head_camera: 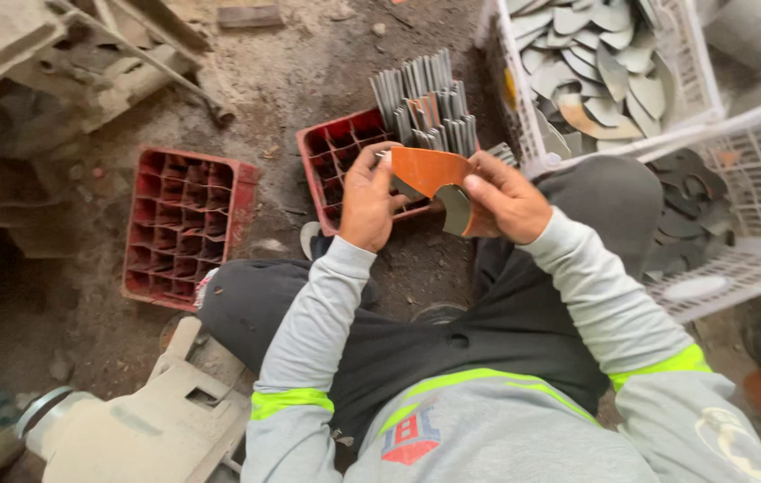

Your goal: The person sits on the ground and repeatedly picks up crescent-shaped metal blades from a white crate, inspects them, and places them into a red compartmentalized tray. The person handles the blades one at a time, organizing them into the tray's slots.

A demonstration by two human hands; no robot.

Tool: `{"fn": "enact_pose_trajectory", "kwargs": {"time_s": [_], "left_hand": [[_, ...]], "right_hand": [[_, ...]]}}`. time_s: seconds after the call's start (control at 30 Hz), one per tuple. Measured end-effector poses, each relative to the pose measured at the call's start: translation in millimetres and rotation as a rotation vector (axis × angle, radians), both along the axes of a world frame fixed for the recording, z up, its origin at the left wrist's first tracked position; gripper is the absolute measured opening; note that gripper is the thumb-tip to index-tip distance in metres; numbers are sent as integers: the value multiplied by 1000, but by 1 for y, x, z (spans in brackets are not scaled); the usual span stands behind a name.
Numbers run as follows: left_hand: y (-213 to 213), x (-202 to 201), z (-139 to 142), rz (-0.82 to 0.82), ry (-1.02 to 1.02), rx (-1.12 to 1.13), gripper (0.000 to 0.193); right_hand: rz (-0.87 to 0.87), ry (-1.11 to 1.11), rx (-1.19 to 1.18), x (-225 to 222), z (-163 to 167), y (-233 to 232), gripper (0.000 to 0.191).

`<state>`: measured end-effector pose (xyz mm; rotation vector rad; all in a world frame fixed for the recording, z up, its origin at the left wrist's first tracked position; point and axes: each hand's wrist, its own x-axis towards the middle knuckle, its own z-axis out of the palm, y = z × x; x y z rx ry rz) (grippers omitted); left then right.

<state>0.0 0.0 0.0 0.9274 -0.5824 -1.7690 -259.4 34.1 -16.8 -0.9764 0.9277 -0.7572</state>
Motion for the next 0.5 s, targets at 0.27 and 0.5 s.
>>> {"fn": "enact_pose_trajectory", "kwargs": {"time_s": [0.27, 0.5], "left_hand": [[-9, 21, 15, -112, -213, -43, 29], [-7, 2, 5, -46, -116, -42, 31]], "right_hand": [[-122, -330, -53, 39, 49, -9, 29], [-29, -123, -25, 65, 61, -4, 51]]}}
